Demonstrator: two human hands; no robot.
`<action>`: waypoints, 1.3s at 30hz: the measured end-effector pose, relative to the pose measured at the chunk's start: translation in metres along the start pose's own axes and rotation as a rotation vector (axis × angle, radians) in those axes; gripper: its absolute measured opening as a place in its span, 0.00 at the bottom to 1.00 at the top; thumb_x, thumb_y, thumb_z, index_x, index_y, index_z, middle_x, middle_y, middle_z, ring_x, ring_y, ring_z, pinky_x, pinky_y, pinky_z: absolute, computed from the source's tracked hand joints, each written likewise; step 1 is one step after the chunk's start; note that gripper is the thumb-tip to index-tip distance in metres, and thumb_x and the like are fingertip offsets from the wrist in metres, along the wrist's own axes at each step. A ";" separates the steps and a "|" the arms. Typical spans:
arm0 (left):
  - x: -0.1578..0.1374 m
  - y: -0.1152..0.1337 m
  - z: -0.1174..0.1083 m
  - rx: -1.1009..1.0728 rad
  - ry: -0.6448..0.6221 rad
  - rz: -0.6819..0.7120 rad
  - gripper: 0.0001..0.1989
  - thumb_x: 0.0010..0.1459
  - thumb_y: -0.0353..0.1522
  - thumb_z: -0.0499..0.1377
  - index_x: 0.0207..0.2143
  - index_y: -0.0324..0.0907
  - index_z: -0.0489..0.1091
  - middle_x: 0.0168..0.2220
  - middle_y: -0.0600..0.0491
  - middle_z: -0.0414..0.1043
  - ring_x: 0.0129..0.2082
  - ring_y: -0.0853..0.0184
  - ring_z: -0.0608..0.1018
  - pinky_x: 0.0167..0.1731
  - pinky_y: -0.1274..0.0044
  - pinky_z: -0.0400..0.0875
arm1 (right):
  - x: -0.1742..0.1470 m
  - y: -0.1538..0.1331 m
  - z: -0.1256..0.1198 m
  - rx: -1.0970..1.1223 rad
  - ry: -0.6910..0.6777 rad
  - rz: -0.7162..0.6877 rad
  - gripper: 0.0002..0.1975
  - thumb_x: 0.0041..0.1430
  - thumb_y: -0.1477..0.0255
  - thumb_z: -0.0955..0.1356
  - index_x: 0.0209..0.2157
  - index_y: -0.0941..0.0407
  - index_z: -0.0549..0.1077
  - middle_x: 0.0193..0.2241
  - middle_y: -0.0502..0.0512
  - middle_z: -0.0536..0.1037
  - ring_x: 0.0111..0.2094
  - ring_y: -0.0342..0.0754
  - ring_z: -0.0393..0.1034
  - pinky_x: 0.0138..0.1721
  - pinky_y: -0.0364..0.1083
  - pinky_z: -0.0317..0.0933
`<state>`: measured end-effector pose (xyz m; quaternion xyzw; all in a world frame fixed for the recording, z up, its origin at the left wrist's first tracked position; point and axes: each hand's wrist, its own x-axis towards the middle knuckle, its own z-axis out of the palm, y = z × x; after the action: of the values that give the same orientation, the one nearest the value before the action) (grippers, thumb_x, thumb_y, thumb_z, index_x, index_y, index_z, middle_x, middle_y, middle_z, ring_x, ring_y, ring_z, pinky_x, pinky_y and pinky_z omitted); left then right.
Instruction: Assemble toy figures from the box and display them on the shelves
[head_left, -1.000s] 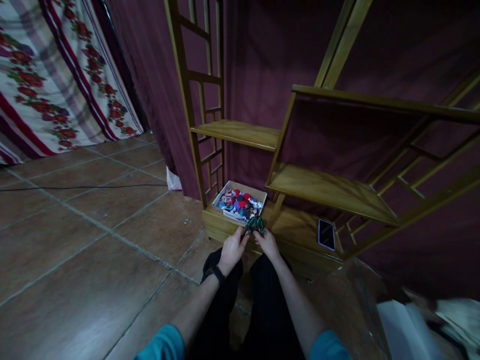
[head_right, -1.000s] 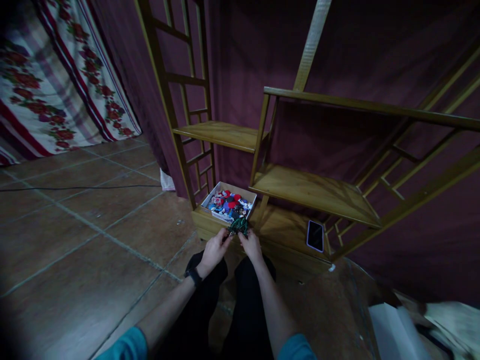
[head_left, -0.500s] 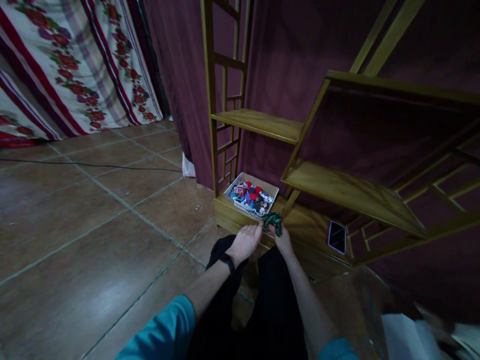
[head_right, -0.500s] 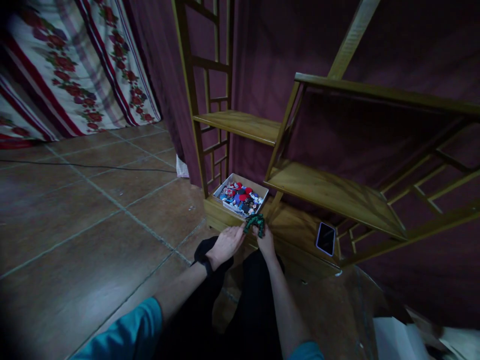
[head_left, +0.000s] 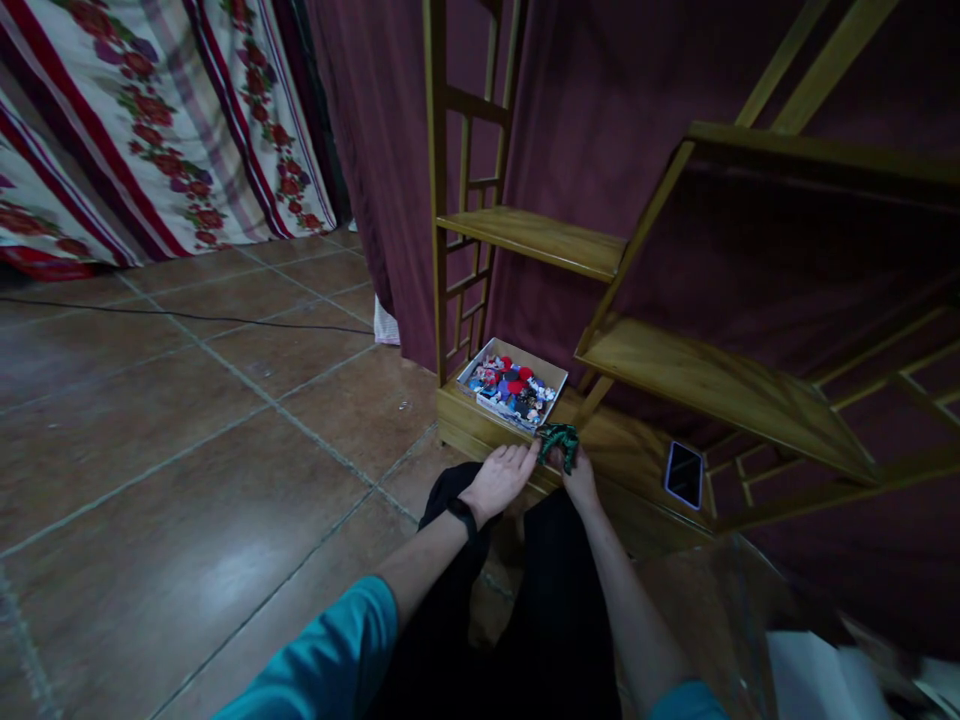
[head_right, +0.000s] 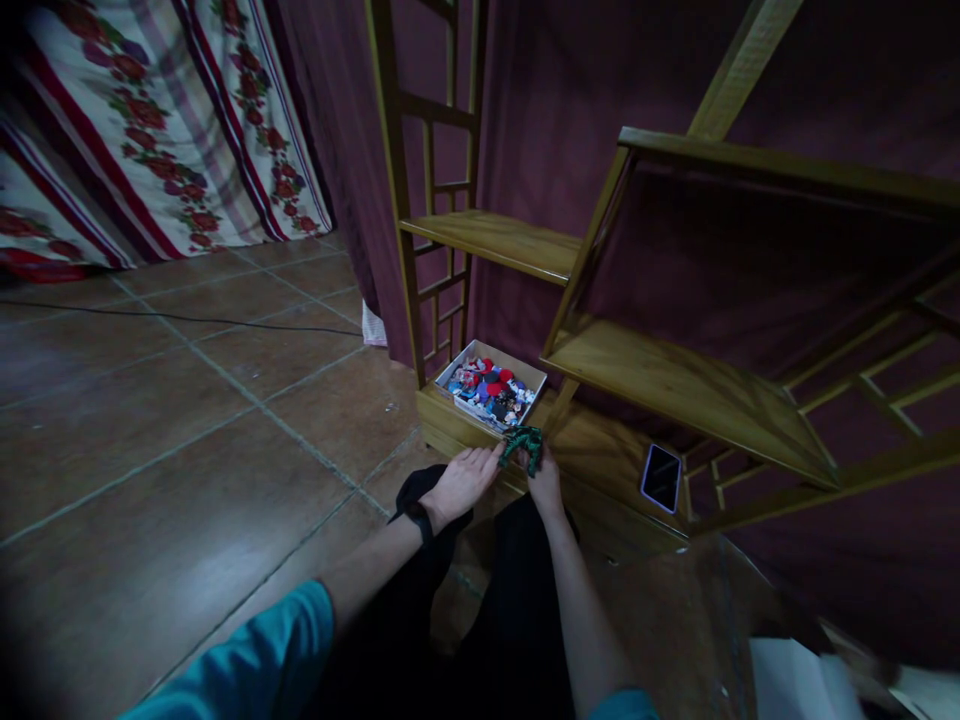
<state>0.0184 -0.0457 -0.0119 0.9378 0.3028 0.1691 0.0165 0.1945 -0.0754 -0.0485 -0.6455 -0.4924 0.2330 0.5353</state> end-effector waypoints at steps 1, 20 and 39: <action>0.000 0.000 0.000 0.000 0.000 0.004 0.24 0.60 0.27 0.43 0.59 0.39 0.46 0.43 0.44 0.66 0.44 0.64 0.69 0.45 0.72 0.61 | 0.000 -0.001 0.000 0.005 0.000 -0.003 0.17 0.51 0.63 0.64 0.41 0.58 0.68 0.37 0.59 0.75 0.37 0.51 0.69 0.40 0.48 0.62; -0.002 -0.006 -0.003 0.114 0.050 0.097 0.30 0.56 0.20 0.43 0.60 0.38 0.40 0.41 0.46 0.65 0.41 0.66 0.70 0.42 0.73 0.62 | 0.006 0.013 0.006 0.195 0.002 -0.037 0.11 0.48 0.67 0.65 0.35 0.56 0.69 0.29 0.54 0.75 0.29 0.47 0.68 0.37 0.48 0.64; 0.004 -0.009 -0.012 0.204 0.010 0.180 0.27 0.58 0.22 0.40 0.60 0.36 0.40 0.45 0.44 0.65 0.43 0.65 0.69 0.42 0.74 0.62 | 0.005 0.004 0.001 0.273 0.016 0.018 0.13 0.46 0.65 0.68 0.35 0.55 0.71 0.32 0.55 0.76 0.36 0.50 0.70 0.41 0.49 0.63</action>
<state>0.0123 -0.0368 -0.0007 0.9570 0.2333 0.1431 -0.0957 0.1972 -0.0700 -0.0514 -0.5729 -0.4458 0.2975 0.6201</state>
